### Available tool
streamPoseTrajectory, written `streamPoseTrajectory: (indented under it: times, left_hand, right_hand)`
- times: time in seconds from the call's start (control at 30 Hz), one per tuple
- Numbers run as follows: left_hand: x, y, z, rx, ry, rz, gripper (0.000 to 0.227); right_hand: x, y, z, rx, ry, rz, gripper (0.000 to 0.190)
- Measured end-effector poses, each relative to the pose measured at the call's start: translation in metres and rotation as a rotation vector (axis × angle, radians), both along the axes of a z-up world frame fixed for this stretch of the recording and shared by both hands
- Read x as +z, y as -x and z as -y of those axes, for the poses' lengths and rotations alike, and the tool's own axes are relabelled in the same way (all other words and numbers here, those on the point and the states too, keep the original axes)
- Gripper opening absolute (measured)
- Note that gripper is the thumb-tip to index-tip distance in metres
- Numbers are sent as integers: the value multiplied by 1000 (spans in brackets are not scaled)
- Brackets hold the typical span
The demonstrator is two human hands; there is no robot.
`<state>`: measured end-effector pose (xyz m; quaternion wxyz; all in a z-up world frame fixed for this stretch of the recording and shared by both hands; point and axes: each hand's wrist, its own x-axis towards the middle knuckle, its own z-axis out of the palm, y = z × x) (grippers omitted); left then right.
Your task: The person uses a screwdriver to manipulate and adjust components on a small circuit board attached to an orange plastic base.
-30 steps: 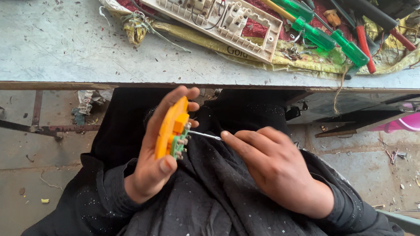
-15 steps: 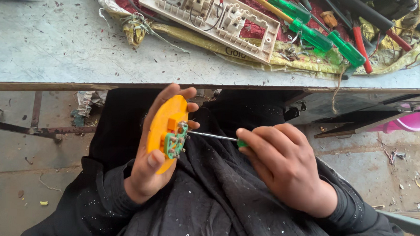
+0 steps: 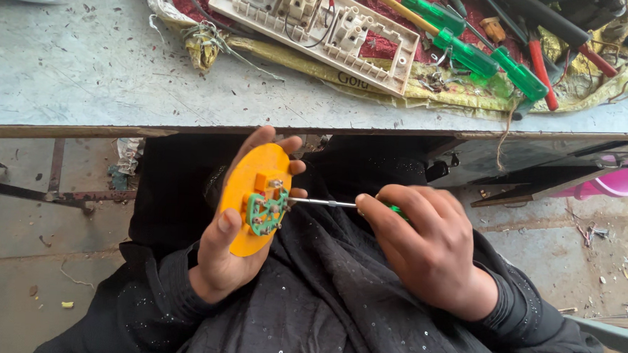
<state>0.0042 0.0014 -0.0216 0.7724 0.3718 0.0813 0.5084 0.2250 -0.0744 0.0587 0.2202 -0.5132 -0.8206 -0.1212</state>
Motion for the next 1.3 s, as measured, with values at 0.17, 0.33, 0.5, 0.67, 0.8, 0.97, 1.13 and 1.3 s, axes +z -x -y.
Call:
streamPoseTrajectory:
  times: [0.17, 0.33, 0.5, 0.67, 0.8, 0.97, 1.13, 1.3]
  left_hand:
    - [2, 1, 1, 0, 22, 0, 102]
    - [0, -3, -1, -51, 75, 71, 99]
    - [1, -2, -3, -221, 330, 213, 90]
    - [-3, -6, -2, -373, 517, 228, 85]
    - [-8, -10, 3, -476, 550, 229, 85]
    - [-11, -9, 2, -504, 521, 206, 87]
    - [-15, -9, 1, -574, 561, 205, 89]
    - [-22, -8, 1, -642, 609, 226, 87]
  right_hand:
    - [-1, 2, -1, -68, 195, -24, 42]
    - [-1, 1, -1, 24, -133, 72, 35]
    - [-8, -11, -11, -37, -24, -62, 24]
    - [-23, -14, -17, 98, 153, -386, 28]
    - [-38, -1, -20, 274, 183, -306, 27]
    - [-40, 3, -22, 310, 188, -232, 27]
    - [-39, -2, -25, 356, 257, -204, 25]
    - [-37, -9, -26, 452, 279, -123, 29]
